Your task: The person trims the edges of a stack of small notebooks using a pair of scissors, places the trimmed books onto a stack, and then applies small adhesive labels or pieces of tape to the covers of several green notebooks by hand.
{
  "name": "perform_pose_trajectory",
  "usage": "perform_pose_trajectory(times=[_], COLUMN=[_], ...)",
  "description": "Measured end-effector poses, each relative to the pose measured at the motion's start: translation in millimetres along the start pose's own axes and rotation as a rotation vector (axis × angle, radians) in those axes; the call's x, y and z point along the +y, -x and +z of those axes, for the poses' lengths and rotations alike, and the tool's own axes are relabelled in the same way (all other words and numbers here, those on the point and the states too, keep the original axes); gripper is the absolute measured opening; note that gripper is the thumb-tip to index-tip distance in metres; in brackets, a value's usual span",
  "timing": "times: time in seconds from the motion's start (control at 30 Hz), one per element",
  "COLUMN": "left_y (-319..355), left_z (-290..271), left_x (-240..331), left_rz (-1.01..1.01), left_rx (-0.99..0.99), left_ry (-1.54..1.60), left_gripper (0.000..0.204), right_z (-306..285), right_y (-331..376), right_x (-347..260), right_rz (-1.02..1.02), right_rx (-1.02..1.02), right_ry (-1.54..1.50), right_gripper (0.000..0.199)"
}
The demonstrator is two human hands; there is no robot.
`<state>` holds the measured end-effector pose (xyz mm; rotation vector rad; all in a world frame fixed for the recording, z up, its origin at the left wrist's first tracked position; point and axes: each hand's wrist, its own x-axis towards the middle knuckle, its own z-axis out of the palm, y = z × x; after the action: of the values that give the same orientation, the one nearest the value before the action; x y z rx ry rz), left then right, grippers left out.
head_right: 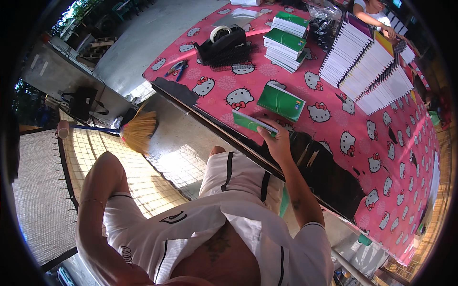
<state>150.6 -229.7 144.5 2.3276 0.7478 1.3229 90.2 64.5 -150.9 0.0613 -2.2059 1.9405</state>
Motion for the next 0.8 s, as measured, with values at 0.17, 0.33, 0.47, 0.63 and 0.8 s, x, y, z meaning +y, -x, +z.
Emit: perform_pose_trajectory(times=[0.17,0.33,0.47,0.63,0.8], left_y=[-7.7,-3.8,9.3,141.4,188.2], left_z=[13.1,15.6,-1.3,-20.4,23.8], left_x=[20.7,45.0,85.2,-80.1,-208.7], left_rz=[-0.059,-0.058,0.118,-0.254,-1.117], left_rx=[-0.006,-0.028,0.069,1.464,0.950], left_ry=[-0.051,-0.090,-0.088,-0.085,-0.935], left_gripper=[0.032,0.040,0.047,0.064,0.032], right_z=[1.8,-4.7,0.2,1.8,-3.6], right_y=[-0.7,0.2,-1.0,-1.6,-4.5], right_x=[0.0,-3.8,-14.2,-8.0,-5.2], right_rz=[-0.033,0.023,0.013,-0.012,0.005], right_rx=[-0.010,-0.015,-0.048,-0.005,0.033], right_ry=[0.017,-0.002,-0.010,-0.034,0.023], right_gripper=[0.025,0.028,0.029,0.024,0.025])
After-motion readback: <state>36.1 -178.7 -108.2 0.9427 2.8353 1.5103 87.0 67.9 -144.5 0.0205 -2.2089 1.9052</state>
